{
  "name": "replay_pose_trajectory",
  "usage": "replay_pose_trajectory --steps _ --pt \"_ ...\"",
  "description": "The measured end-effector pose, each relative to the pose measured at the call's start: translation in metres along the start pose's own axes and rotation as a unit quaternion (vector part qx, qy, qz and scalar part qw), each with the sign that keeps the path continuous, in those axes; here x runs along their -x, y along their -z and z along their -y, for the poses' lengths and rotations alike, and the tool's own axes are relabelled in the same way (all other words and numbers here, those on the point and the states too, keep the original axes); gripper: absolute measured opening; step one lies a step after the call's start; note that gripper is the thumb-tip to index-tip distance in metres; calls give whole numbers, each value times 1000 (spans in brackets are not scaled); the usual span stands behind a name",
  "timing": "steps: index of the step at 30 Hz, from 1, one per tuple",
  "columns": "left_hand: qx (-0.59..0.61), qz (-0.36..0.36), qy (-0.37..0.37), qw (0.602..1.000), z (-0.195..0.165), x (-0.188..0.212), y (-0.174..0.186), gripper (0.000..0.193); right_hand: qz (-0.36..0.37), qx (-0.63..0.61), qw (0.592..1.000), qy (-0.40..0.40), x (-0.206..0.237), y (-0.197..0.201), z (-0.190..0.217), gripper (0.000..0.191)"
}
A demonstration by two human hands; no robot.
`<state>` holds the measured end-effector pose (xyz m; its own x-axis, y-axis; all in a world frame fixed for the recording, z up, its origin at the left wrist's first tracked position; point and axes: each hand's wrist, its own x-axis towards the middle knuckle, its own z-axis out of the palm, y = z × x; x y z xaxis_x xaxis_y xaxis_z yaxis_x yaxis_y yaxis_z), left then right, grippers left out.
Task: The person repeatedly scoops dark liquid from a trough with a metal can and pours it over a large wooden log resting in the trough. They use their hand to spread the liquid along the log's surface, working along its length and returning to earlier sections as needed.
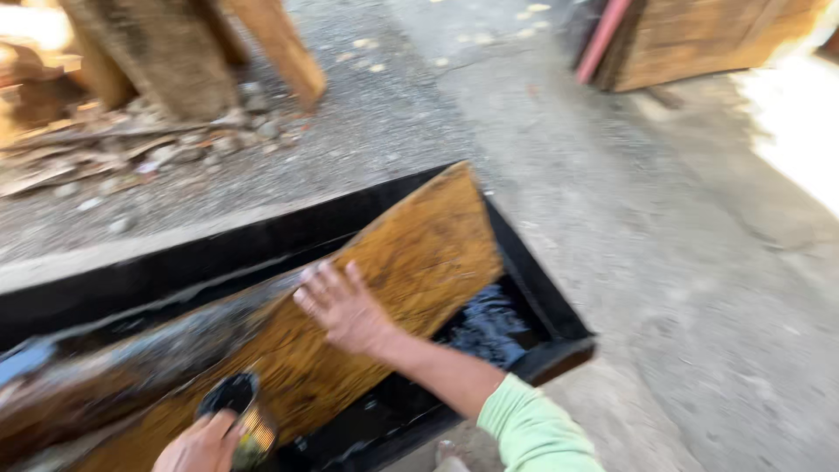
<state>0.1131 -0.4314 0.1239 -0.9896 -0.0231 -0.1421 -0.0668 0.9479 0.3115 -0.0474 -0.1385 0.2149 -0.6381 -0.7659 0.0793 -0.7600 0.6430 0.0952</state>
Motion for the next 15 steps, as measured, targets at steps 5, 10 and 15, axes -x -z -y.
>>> replay_pose_trajectory --steps 5,10,15 --pt "-36 -60 -38 997 5 31 73 21 82 32 996 -9 -52 -1 14 103" --pt "-44 -48 -24 998 5 30 105 25 -42 34 997 54 -64 -30 42 103" --pt "-64 -13 -32 997 3 25 117 26 -52 132 984 110 -84 -57 72 75"
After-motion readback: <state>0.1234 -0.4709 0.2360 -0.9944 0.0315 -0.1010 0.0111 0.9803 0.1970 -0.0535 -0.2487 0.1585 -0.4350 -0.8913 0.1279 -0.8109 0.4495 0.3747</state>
